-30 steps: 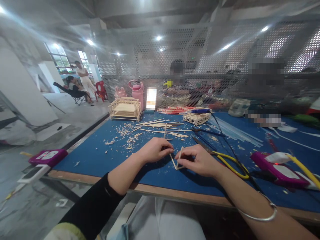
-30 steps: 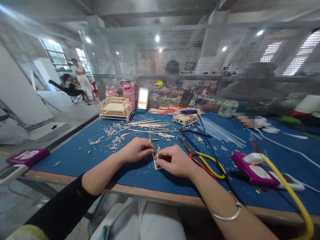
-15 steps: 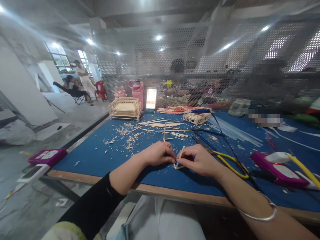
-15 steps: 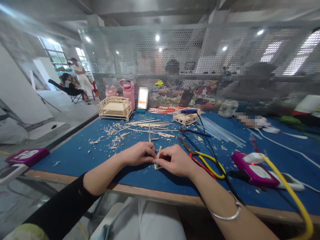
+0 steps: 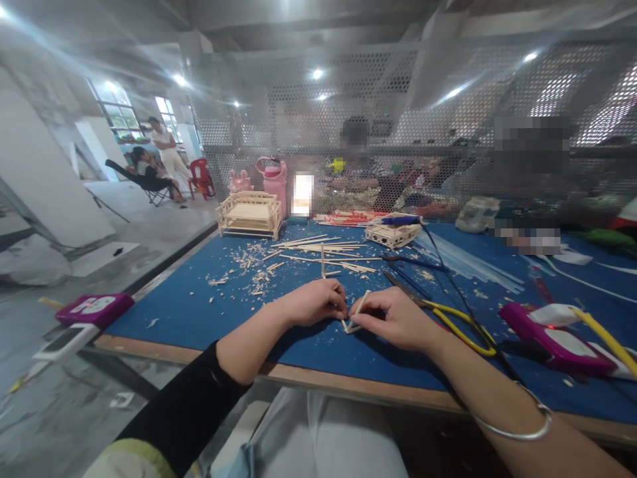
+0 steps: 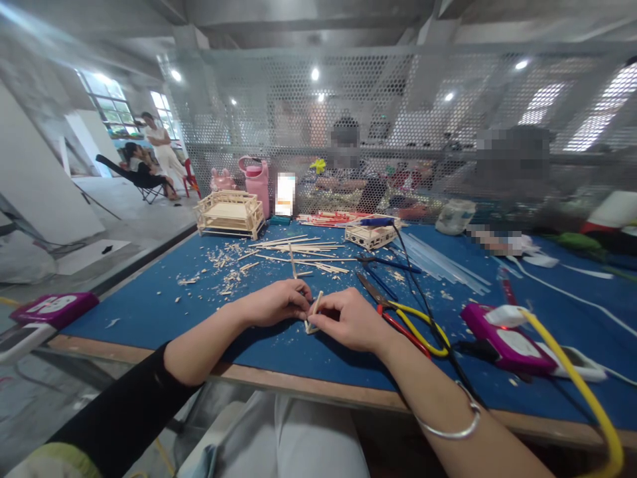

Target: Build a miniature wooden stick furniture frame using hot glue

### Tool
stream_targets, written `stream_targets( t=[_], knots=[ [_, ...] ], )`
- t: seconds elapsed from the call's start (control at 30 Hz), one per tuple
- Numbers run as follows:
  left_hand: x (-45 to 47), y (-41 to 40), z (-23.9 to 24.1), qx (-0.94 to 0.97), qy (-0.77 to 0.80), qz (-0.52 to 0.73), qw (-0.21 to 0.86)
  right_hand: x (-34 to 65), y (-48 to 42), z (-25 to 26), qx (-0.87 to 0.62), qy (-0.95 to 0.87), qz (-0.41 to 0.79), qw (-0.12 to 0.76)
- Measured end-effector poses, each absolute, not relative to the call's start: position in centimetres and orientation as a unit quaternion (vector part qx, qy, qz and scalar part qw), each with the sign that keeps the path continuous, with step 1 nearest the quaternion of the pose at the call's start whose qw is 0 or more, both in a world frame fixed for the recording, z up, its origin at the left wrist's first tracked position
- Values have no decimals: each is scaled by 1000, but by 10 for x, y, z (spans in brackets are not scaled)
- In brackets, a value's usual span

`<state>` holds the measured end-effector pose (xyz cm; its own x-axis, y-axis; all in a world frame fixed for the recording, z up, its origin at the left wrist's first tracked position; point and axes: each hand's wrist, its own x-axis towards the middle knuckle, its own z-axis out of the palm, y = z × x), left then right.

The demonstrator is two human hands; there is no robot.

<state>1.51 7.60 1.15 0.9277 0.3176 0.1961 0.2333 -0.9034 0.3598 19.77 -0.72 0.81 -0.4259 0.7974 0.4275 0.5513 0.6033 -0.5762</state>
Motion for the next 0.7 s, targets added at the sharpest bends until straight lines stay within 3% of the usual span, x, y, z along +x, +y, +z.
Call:
stream_targets(
  t=[0.7],
  knots=[
    [15,76,8,966,158,133,156,199,-6,8,-428,-832,178,306]
  ],
)
